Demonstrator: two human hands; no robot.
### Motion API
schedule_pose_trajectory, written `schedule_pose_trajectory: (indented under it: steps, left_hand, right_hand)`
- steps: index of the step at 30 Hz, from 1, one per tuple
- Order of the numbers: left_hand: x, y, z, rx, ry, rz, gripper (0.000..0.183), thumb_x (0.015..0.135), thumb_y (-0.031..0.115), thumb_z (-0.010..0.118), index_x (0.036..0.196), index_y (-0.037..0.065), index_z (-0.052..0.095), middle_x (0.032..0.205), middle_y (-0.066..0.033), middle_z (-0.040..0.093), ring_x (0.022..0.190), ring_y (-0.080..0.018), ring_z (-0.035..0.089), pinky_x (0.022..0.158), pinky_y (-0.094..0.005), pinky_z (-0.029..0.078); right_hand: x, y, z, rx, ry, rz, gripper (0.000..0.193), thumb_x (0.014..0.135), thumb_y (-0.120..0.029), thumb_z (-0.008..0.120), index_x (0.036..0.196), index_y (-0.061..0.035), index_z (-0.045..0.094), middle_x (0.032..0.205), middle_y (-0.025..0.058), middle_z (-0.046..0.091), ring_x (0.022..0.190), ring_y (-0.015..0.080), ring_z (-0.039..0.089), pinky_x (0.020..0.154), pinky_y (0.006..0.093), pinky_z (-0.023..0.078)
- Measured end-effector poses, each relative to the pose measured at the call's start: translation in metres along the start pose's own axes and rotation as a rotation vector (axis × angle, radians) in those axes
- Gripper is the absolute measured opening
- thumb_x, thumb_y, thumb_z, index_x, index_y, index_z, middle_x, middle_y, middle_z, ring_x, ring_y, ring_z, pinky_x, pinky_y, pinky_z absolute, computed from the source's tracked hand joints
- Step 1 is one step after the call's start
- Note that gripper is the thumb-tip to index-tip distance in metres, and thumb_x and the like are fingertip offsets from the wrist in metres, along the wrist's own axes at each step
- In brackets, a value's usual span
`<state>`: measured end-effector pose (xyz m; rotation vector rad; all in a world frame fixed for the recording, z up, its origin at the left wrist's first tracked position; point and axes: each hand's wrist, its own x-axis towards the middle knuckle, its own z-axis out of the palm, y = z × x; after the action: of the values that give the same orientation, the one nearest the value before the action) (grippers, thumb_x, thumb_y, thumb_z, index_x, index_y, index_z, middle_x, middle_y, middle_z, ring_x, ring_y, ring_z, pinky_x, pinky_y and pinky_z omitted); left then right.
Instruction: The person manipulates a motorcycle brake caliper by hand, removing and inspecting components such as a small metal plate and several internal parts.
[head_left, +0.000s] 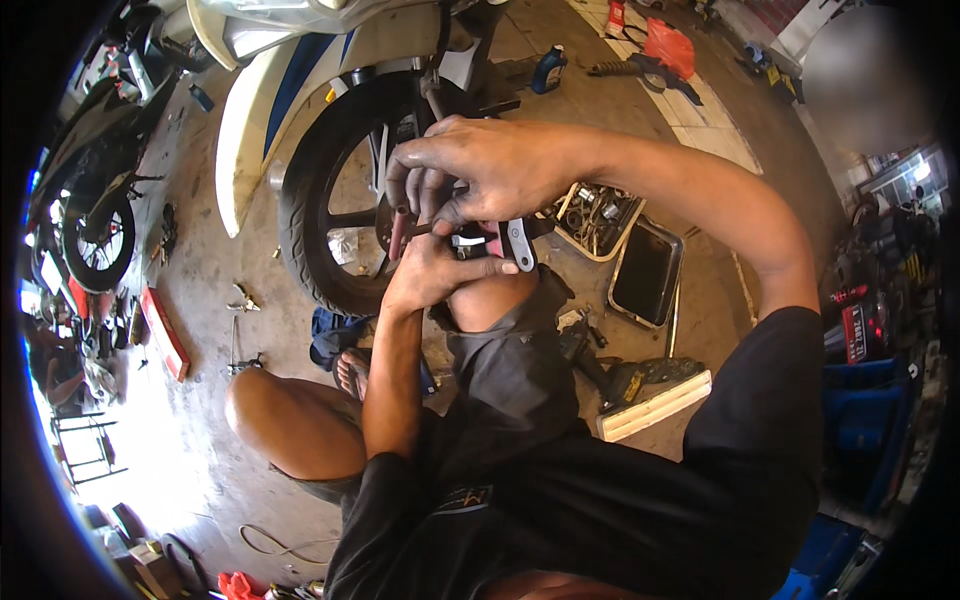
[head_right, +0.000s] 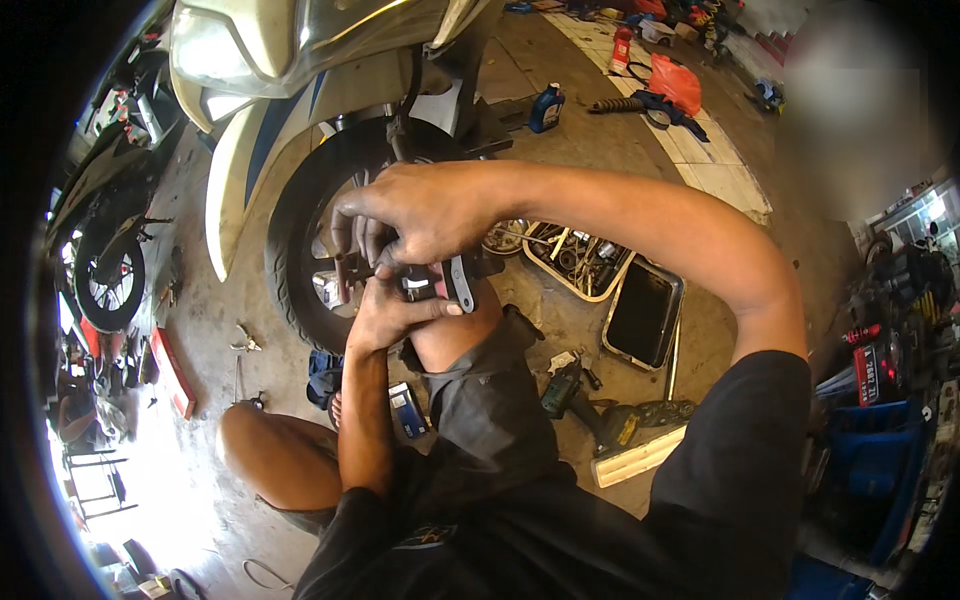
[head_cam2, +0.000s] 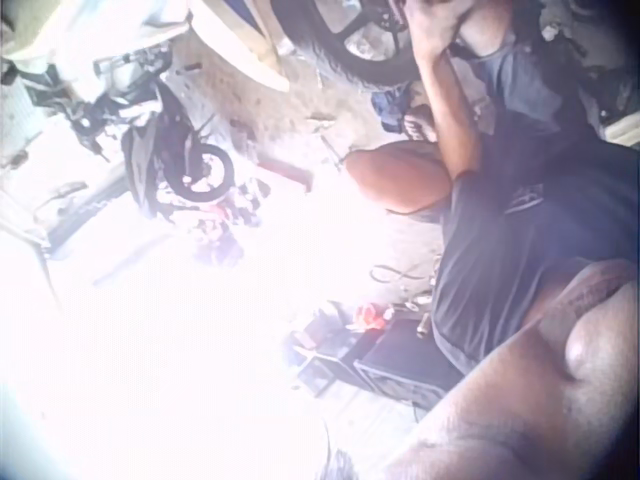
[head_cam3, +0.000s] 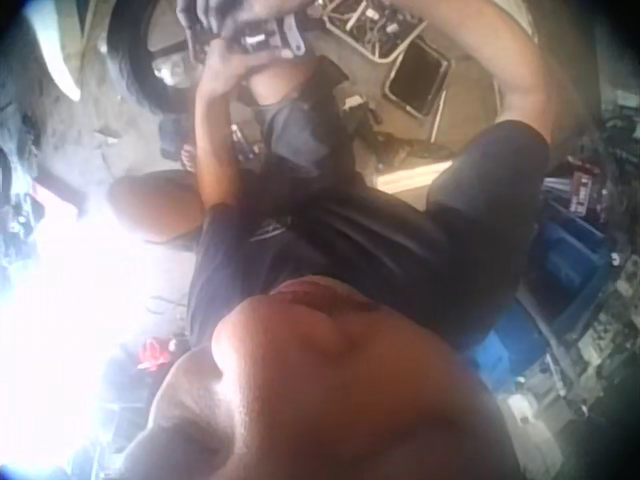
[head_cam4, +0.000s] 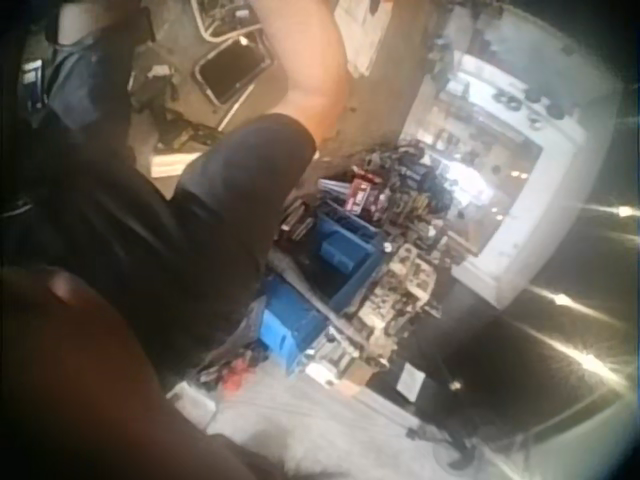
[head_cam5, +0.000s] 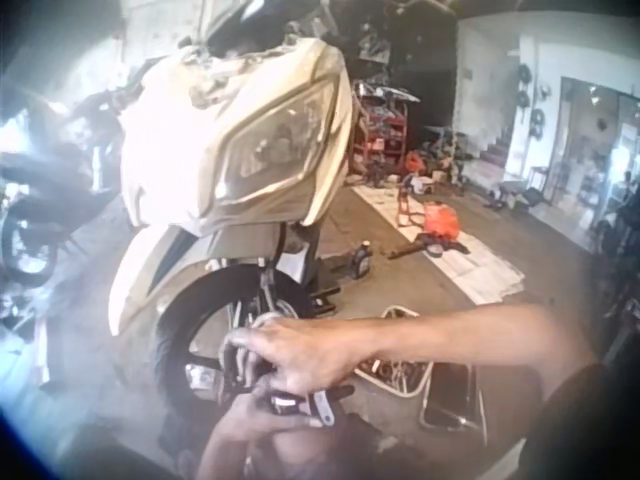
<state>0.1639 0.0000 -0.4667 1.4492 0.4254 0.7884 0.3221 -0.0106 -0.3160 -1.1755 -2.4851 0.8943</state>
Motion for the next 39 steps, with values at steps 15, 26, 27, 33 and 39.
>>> schedule_pose_trajectory:
  steps: [15,26,27,33,39]
  left_hand:
    - [0.008,0.006,0.002,0.027,-0.107,-0.060,0.063,0.061,-0.003,0.088,0.114,-0.002,0.054,0.104,-0.0087,0.064,0.098,-0.0184,0.063,0.088,-0.0344,0.053]
    - [0.002,0.019,-0.001,0.070,-0.113,-0.174,0.081,0.058,0.021,0.094,0.122,-0.007,0.053,0.118,-0.0147,0.060,0.111,-0.0221,0.057,0.097,-0.0360,0.046]
    - [-0.002,0.011,-0.002,0.038,-0.093,-0.131,0.086,0.058,0.020,0.094,0.126,-0.007,0.049,0.121,-0.0148,0.058,0.113,-0.0225,0.055,0.099,-0.0362,0.045]
    - [0.011,0.016,0.006,0.133,-0.052,0.201,0.114,0.053,0.024,0.094,0.142,0.000,0.028,0.138,-0.0158,0.038,0.128,-0.0272,0.039,0.109,-0.0405,0.034]
    - [0.011,0.007,0.002,-0.041,0.026,0.253,0.118,0.048,0.028,0.094,0.142,0.001,0.029,0.138,-0.0148,0.038,0.127,-0.0279,0.040,0.109,-0.0400,0.033]
  right_hand:
    - [-0.005,-0.002,-0.007,-0.172,0.027,0.037,0.061,0.074,-0.017,0.075,0.127,0.0037,0.051,0.114,0.0197,0.063,0.116,0.0344,0.052,0.098,0.0405,0.042]
    - [-0.005,-0.023,-0.014,-0.356,-0.026,-0.026,0.055,0.082,-0.024,0.070,0.130,-0.0013,0.052,0.123,0.0167,0.060,0.115,0.0294,0.055,0.098,0.0365,0.046]
    - [-0.004,-0.026,-0.016,-0.281,-0.047,-0.005,0.055,0.083,-0.023,0.070,0.130,-0.0010,0.052,0.121,0.0164,0.061,0.111,0.0286,0.058,0.096,0.0360,0.047]
    - [-0.035,-0.021,-0.041,0.561,0.332,-0.187,0.033,0.095,-0.015,0.060,0.124,-0.0003,0.054,0.100,0.0054,0.063,0.077,0.0126,0.063,0.066,0.0257,0.050]
    - [-0.093,0.023,-0.014,0.931,0.712,-0.206,0.048,0.096,-0.025,0.057,0.135,-0.0005,0.043,0.096,0.0032,0.053,0.073,0.0121,0.056,0.069,0.0292,0.047]
